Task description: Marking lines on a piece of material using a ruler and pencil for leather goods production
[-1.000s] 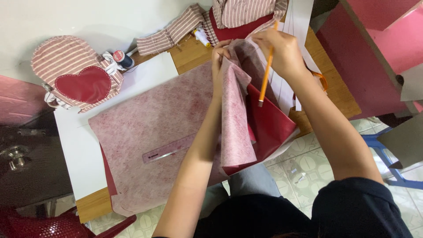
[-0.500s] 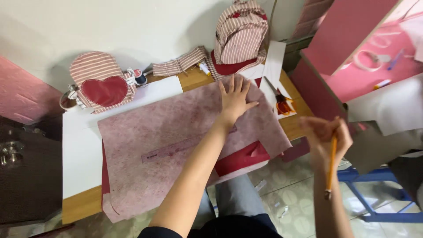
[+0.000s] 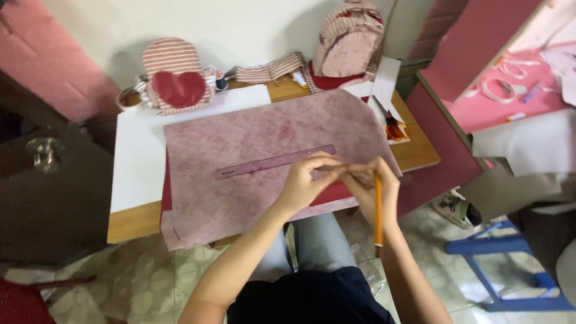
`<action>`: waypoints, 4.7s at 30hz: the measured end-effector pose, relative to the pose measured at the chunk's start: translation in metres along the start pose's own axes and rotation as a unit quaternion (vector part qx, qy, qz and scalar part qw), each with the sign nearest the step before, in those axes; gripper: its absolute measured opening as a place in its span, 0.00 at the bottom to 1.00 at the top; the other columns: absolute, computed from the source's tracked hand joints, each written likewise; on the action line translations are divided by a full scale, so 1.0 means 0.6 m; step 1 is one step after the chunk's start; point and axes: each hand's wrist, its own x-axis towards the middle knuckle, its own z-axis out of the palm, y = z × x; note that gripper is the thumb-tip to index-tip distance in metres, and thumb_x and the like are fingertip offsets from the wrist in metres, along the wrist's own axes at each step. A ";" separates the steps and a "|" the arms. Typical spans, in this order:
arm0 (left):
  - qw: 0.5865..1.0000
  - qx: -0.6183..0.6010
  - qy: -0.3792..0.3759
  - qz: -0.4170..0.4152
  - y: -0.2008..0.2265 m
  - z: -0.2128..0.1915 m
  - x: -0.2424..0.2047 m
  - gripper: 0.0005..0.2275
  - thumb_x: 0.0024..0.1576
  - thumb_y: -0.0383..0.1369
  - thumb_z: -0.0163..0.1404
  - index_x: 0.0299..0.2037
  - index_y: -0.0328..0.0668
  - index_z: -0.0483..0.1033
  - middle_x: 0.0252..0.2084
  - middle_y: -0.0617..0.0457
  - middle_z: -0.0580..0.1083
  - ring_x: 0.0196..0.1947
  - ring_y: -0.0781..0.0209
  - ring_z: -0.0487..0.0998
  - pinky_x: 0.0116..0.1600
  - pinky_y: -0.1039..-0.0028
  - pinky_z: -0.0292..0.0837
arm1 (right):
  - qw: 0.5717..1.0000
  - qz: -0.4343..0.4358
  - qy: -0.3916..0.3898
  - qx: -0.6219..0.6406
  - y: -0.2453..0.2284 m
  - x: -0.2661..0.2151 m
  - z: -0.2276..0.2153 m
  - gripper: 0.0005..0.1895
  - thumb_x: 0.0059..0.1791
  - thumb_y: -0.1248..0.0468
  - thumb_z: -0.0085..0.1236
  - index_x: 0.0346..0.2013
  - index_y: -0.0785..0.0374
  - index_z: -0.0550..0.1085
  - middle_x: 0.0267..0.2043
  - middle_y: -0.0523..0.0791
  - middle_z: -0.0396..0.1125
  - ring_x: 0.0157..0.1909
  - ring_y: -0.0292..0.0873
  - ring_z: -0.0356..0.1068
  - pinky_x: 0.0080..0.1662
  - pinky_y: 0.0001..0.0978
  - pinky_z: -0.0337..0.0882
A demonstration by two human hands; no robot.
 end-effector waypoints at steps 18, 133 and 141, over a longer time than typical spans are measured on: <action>0.949 0.202 0.192 -0.147 -0.226 -0.449 0.219 0.09 0.57 0.42 0.69 0.37 0.49 0.86 0.31 0.57 0.82 0.30 0.71 0.73 0.37 0.81 0.70 | 0.997 0.027 -0.003 -0.078 0.548 0.329 0.332 0.18 0.48 0.71 0.74 0.31 0.63 0.68 0.32 0.51 0.76 0.36 0.43 0.72 0.43 0.39 0.74; 0.716 0.665 0.152 -0.149 -0.175 -0.275 -0.260 0.23 0.69 0.47 0.47 0.68 0.44 0.78 0.73 0.47 0.72 0.74 0.45 0.69 0.72 0.39 0.61 | 0.906 -0.077 -0.120 -0.398 0.345 0.034 0.084 0.33 0.49 0.48 0.72 0.63 0.58 0.71 0.56 0.59 0.75 0.61 0.64 0.74 0.67 0.62 0.66; 0.742 0.636 0.146 -0.156 -0.166 -0.274 -0.261 0.24 0.69 0.48 0.46 0.68 0.43 0.77 0.73 0.45 0.71 0.74 0.45 0.69 0.72 0.38 0.60 | 0.883 -0.005 -0.196 -0.425 0.357 0.057 0.084 0.39 0.51 0.45 0.68 0.70 0.56 0.65 0.63 0.60 0.71 0.68 0.62 0.70 0.70 0.66 0.61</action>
